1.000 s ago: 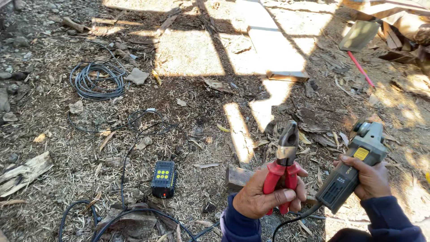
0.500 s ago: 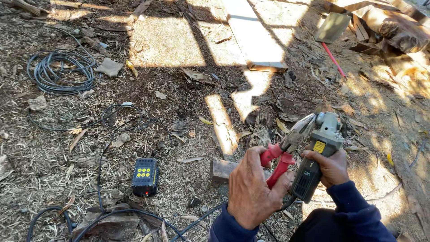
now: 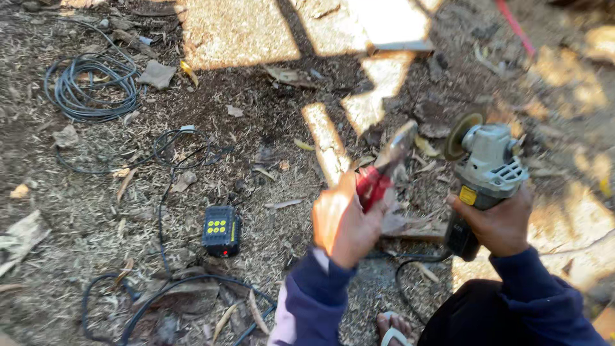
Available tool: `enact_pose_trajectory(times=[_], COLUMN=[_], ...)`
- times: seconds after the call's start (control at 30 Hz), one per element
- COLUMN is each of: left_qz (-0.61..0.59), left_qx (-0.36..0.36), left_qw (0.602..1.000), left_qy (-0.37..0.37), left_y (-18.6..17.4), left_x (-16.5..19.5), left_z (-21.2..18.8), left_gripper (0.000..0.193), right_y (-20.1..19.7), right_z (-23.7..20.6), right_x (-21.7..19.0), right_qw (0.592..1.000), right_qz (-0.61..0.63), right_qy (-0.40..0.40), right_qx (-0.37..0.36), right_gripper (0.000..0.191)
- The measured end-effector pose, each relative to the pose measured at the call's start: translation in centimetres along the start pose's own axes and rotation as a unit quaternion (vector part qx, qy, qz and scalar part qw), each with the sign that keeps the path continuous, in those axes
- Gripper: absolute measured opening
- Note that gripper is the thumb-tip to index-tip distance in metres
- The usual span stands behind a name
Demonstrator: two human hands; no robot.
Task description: The person uses an angle grinder to sharpen the jaws of a pair of pliers held in the other hand. The person repeatedly grinds the metal surfaces of the pliers, creating sparks, and then sets the tools down.
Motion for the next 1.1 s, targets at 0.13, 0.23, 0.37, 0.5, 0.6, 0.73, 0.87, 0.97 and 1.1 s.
enact_pose_trajectory(times=[0.13,0.23,0.37,0.5,0.6,0.73,0.87,0.97,1.1], left_qz=[0.208,0.093,0.087,-0.086,-0.104,-0.092,-0.043,-0.061,-0.143], left_qx=[-0.075,-0.119,-0.14,-0.147,-0.145,-0.156,-0.163,-0.174,-0.197], left_qw=[0.975,0.988,0.972,0.977,0.971,0.954,0.956,0.947,0.927], left_qy=[0.029,0.044,-0.169,-0.13,-0.161,-0.239,-0.238,-0.262,-0.284], left_y=[-0.6,-0.6,-0.5,-0.4,-0.6,-0.2,-0.4,-0.6,0.0], left_x=[-2.4,-3.0,-6.1,-7.1,-8.6,-9.2,-8.8,-9.3,-10.2], left_z=[3.6,2.6,0.2,-1.1,-1.8,-2.7,-3.1,-3.6,-4.2], left_gripper=[0.042,0.032,0.029,0.007,0.005,0.009,0.013,0.015,0.018], right_y=[-0.4,-1.7,-2.4,-1.5,-0.3,1.0,1.9,2.3,2.8], right_z=[0.2,0.3,1.7,2.4,2.1,1.4,1.3,1.4,1.3], right_x=[-0.1,0.2,-0.8,-1.5,-2.2,-2.8,-3.9,-4.7,-5.1], right_qw=[1.0,0.997,0.994,0.992,0.989,0.982,0.973,0.973,0.971], right_qz=[-0.013,-0.075,-0.101,-0.092,-0.064,-0.092,-0.14,-0.131,-0.133], right_qy=[-0.004,0.021,-0.03,-0.022,-0.051,-0.055,-0.059,-0.052,-0.028], right_qx=[-0.011,-0.01,-0.024,-0.084,-0.126,-0.154,-0.171,-0.182,-0.198], right_gripper=[0.056,0.069,0.067,0.071,0.075,0.076,0.076,0.074,0.073])
Point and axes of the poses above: each hand's wrist, its own z-axis towards the middle knuckle, its own y-axis out of the palm, x = y × z, the point moved 6 cm from there along z, towards the middle knuckle, and after that the axes turned 9 degrees about -x, right-handed, at the moved point
